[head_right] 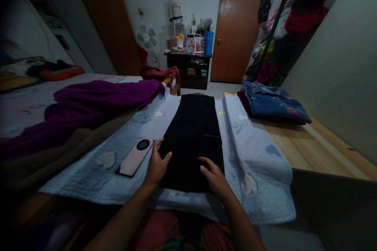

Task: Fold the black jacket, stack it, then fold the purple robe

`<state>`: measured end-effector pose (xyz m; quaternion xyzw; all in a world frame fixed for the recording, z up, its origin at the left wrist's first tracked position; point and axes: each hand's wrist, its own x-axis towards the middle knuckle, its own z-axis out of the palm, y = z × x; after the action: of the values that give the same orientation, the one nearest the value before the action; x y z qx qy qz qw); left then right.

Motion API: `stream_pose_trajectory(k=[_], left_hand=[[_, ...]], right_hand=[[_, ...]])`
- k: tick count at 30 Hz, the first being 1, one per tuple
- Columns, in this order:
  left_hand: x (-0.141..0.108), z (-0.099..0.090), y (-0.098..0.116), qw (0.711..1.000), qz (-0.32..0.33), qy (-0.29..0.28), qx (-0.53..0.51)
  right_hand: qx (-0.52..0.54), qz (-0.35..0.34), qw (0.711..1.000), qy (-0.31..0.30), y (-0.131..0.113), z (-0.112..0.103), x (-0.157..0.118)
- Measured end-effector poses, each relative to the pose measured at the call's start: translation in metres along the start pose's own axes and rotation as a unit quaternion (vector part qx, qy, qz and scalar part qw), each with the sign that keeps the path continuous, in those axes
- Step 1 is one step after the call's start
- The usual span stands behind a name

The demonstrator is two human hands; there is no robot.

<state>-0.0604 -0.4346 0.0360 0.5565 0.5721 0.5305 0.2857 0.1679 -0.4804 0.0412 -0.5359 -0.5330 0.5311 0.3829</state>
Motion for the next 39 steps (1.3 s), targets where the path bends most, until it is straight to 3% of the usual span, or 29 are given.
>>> stream_pose_trajectory(k=[5,9,13,15,19,25,33,39], left_hand=[[0.000,-0.007,0.003,0.991,0.028,-0.022,0.130],[0.000,-0.011,0.003,0.951,0.147,-0.003,0.274],[0.000,-0.013,-0.005,0.914,0.216,-0.132,0.316],[0.002,-0.014,-0.009,0.913,0.200,-0.182,0.306],[0.007,-0.017,-0.010,0.923,0.159,-0.218,0.275],[0.009,-0.015,0.001,0.940,0.113,-0.203,0.248],[-0.006,-0.004,-0.005,0.904,0.160,-0.211,0.335],[-0.004,-0.005,-0.008,0.896,0.170,-0.214,0.349]], right_hand=[[-0.007,0.005,1.000,-0.021,-0.001,0.001,0.001],[-0.011,0.006,1.000,-0.021,0.003,0.002,0.002],[-0.003,0.007,1.000,-0.021,0.004,0.004,0.002],[0.001,0.009,1.000,-0.022,0.003,0.004,0.002],[-0.006,0.004,1.000,-0.019,0.003,0.004,0.001],[-0.002,0.012,1.000,-0.017,0.005,0.003,0.001],[-0.001,-0.002,1.000,-0.017,0.009,0.007,0.001],[-0.159,-0.072,0.984,0.027,0.004,-0.003,0.021]])
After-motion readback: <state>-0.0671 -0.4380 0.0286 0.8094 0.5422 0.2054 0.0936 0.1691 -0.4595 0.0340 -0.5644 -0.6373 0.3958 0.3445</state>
